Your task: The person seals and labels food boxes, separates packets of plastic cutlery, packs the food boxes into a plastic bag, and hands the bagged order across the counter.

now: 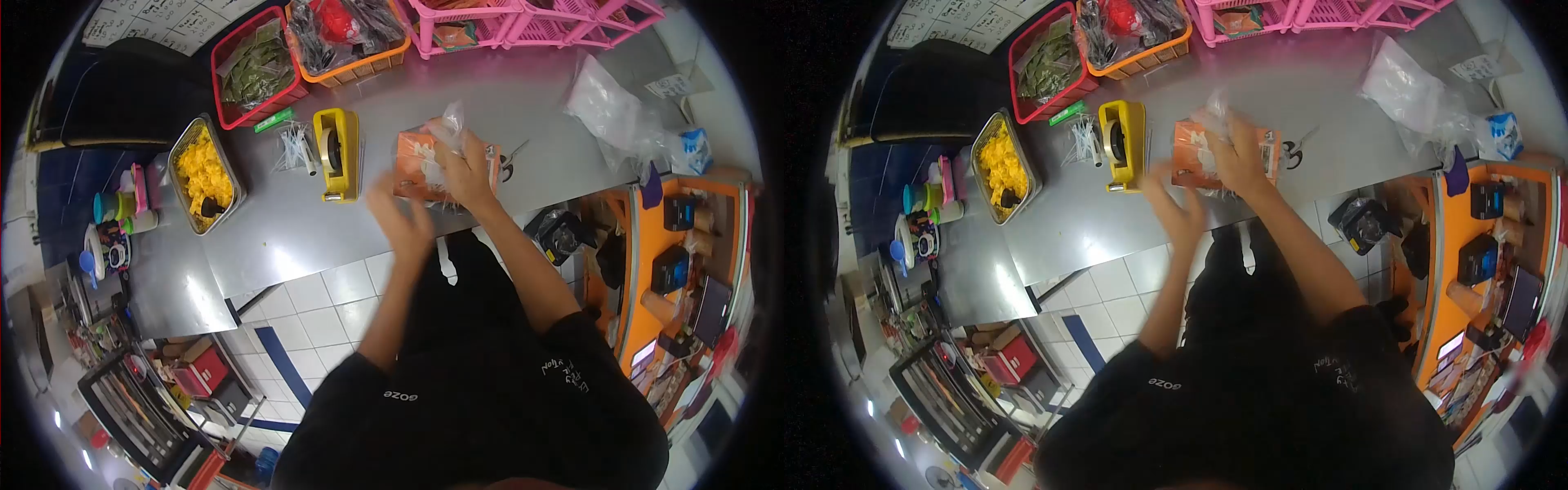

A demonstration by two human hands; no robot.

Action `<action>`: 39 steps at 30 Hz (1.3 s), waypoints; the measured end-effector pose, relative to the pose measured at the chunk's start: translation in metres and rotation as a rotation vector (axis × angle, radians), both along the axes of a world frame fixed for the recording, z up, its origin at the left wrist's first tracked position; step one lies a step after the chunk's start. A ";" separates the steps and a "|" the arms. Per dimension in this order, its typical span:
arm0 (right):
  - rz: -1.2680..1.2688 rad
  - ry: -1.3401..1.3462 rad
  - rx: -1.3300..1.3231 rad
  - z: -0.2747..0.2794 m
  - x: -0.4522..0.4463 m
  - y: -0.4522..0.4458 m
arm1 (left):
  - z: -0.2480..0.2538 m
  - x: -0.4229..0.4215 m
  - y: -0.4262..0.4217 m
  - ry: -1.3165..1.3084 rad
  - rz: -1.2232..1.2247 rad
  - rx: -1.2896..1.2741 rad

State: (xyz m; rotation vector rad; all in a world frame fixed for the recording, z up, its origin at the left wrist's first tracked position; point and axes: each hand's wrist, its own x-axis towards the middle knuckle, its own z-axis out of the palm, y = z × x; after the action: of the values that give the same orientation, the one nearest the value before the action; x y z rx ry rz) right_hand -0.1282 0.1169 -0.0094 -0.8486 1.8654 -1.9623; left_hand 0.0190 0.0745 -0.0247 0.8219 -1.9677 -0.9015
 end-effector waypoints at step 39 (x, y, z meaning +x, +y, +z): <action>0.459 0.654 1.100 0.006 0.065 -0.278 | -0.004 -0.047 -0.140 -0.049 -1.254 0.157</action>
State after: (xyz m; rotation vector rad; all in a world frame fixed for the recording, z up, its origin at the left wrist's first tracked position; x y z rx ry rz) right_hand -0.0635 -0.1614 -0.0037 -1.3780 2.3167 -0.2203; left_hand -0.0279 -0.0652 -0.0291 -0.4692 -2.4070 -1.7199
